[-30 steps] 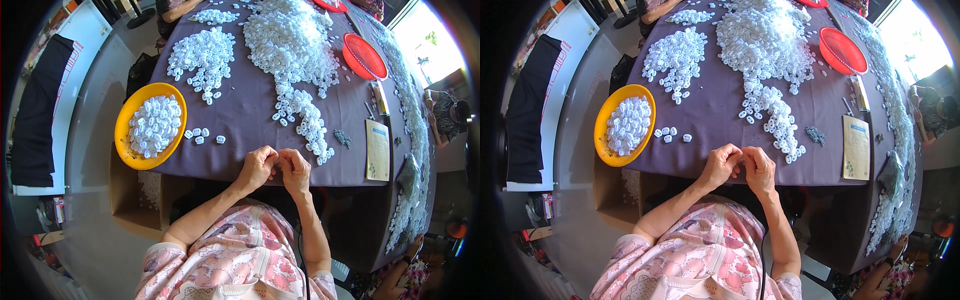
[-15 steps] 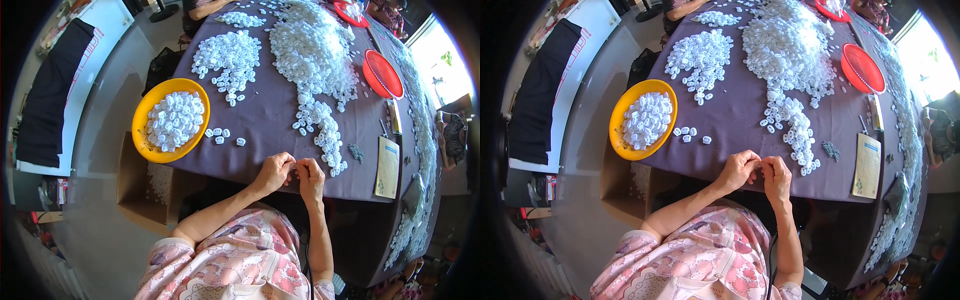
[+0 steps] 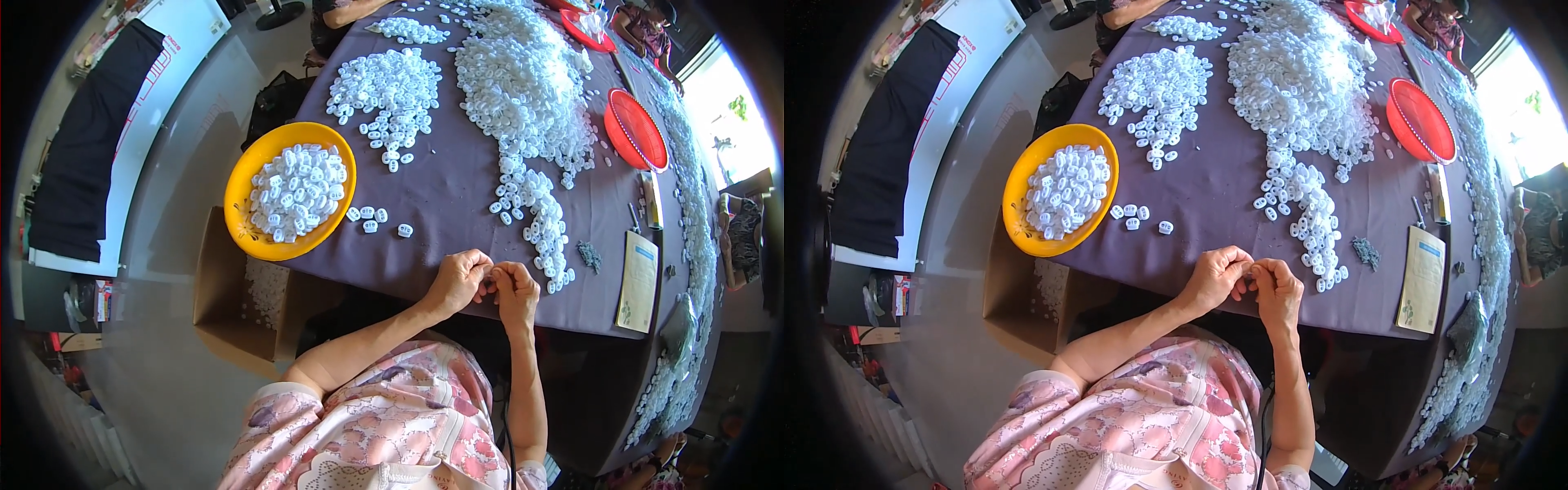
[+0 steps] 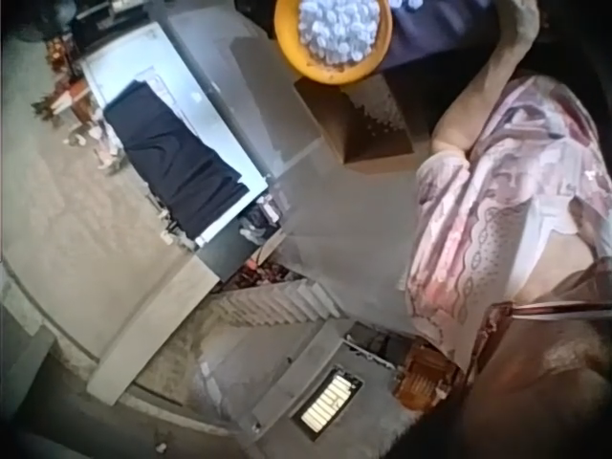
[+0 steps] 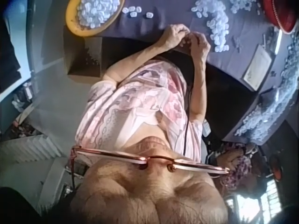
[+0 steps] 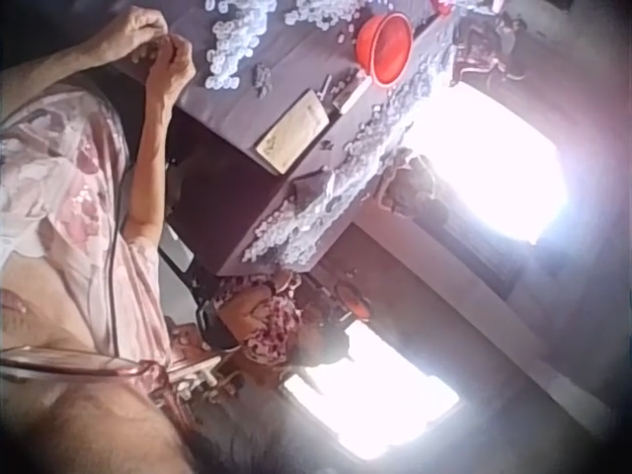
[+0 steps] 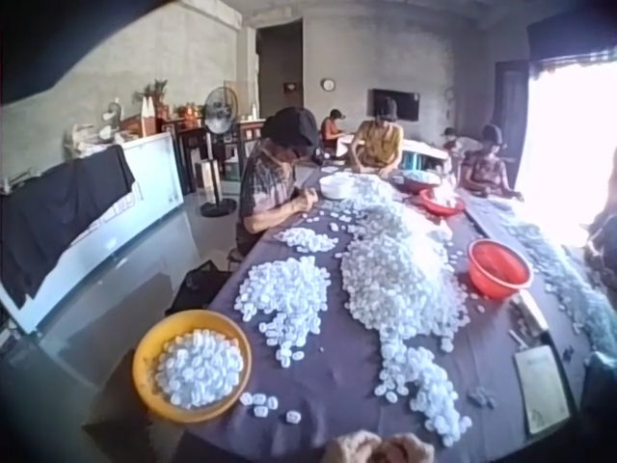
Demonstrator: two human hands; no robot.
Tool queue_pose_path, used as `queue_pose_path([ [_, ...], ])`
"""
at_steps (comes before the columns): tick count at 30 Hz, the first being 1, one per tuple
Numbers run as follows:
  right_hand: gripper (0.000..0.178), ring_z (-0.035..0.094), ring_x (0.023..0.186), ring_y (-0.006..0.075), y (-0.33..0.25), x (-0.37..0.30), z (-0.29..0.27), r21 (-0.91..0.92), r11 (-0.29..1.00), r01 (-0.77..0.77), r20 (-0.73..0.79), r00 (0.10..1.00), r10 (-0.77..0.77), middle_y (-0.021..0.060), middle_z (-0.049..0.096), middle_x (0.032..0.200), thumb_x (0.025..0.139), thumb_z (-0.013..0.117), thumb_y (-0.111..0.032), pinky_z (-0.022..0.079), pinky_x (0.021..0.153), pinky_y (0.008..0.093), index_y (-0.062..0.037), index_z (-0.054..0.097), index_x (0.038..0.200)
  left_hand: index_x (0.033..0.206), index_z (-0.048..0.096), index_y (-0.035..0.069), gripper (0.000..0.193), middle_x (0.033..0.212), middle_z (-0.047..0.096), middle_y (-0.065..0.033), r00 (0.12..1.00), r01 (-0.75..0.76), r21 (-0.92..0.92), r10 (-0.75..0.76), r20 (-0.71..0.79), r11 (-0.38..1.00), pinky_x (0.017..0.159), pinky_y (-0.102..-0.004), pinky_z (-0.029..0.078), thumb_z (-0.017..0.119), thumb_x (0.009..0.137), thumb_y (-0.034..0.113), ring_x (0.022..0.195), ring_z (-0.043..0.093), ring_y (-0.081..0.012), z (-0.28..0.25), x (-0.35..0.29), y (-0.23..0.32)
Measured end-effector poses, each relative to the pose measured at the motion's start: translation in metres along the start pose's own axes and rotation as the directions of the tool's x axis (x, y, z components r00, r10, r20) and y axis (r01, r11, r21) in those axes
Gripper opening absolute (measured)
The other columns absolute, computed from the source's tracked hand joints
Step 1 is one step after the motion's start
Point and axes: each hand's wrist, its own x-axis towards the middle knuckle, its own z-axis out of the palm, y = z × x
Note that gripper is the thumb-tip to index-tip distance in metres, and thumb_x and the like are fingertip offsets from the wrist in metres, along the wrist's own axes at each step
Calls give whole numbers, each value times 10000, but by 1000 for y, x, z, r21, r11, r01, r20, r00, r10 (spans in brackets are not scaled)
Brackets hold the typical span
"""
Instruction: The person assembles plastic cord locks by hand, picking up the small plastic parts and fitting the components together.
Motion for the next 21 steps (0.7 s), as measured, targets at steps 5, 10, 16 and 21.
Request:
queue_pose_path([
  [5, 78, 572, 605, 67, 3, -3, -5, 83, 994, 67, -22, 998, -66, 28, 648, 732, 860, 587, -14, 470, 518, 200, -5, 654, 899, 893, 610, -20, 126, 693, 612, -39, 999, 43, 30, -43, 9, 999, 466, -218, 485, 530, 914, 75, 548, 560, -70, 4, 1, 6],
  [10, 53, 596, 591, 92, 13, -1, 1, -4, 998, 59, -17, 998, -59, 59, 654, 716, 826, 617, -28, 477, 522, 228, -9, 650, 864, 873, 609, -13, 102, 701, 628, -45, 1000, 21, 32, -20, -23, 999, 463, -217, 485, 549, 906, 63, 545, 570, -74, 0, -1, 2],
  [16, 46, 609, 594, 136, 4, -2, -1, -76, 993, 91, -22, 995, -93, 88, 644, 718, 810, 612, -5, 481, 547, 250, 1, 632, 852, 839, 610, -24, 113, 687, 621, -44, 999, -34, 14, 34, -36, 999, 462, -225, 489, 560, 898, 58, 532, 576, -83, 3, -2, -2],
  [21, 125, 623, 711, 257, -7, 0, -18, -247, 916, 317, 15, 946, -323, 126, 616, 824, 780, 629, 19, 487, 611, 309, -6, 626, 902, 852, 606, -29, 127, 688, 615, -41, 999, 24, -70, -26, -36, 997, 480, -224, 505, 556, 907, 73, 542, 584, -86, 2, -1, 1],
])
